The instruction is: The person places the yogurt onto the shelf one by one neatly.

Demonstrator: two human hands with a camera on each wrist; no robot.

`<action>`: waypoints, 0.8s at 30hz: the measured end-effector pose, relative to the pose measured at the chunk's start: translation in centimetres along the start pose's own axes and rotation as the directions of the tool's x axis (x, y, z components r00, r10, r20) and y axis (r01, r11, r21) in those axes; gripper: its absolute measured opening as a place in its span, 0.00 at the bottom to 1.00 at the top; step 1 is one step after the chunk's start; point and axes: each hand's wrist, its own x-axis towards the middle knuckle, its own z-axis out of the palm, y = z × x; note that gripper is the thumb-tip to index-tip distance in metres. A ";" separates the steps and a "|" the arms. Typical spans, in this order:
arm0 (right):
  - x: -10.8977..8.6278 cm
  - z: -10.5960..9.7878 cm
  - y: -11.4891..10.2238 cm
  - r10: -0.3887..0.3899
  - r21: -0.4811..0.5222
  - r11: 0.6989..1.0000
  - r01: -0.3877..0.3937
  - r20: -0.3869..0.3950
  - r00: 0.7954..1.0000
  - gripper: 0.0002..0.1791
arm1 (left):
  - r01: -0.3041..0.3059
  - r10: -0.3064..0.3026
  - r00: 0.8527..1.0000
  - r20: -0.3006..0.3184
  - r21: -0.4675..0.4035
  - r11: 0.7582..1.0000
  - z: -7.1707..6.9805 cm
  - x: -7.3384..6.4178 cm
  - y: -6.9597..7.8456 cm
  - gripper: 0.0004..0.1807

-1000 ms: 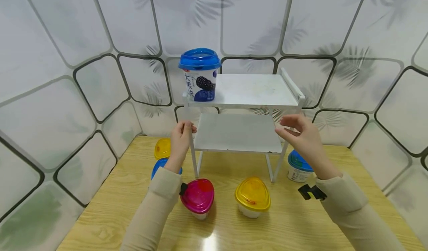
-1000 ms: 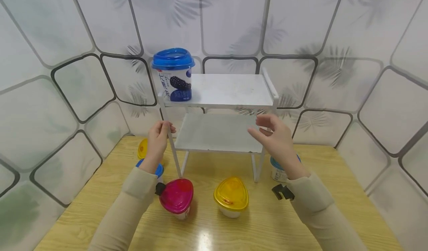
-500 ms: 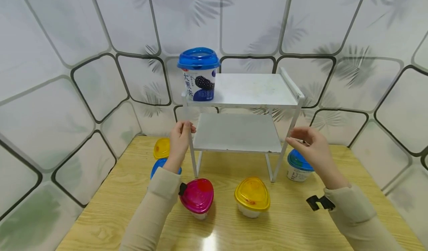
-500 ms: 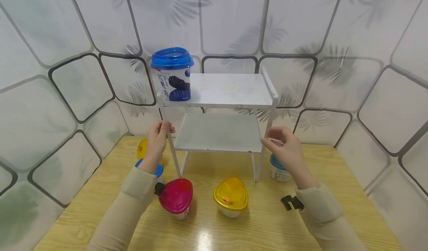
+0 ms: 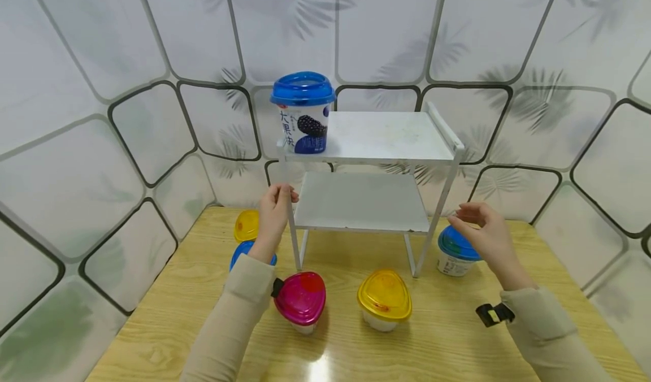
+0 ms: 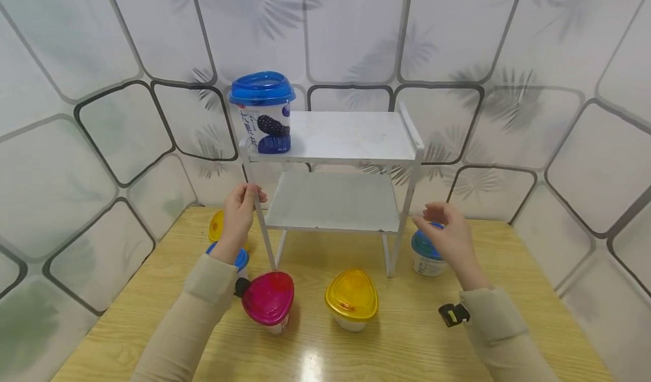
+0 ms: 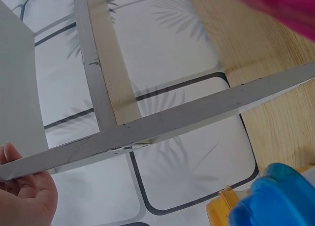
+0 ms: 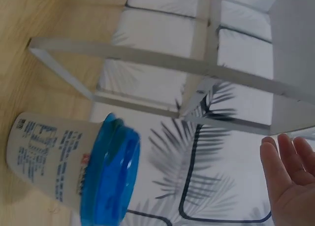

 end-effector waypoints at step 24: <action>1.5 1.7 7.0 0.137 -0.362 0.923 -0.126 0.003 0.991 0.36 | -0.028 0.028 0.999 0.023 0.010 1.000 0.0 -1.0 2.7 0.15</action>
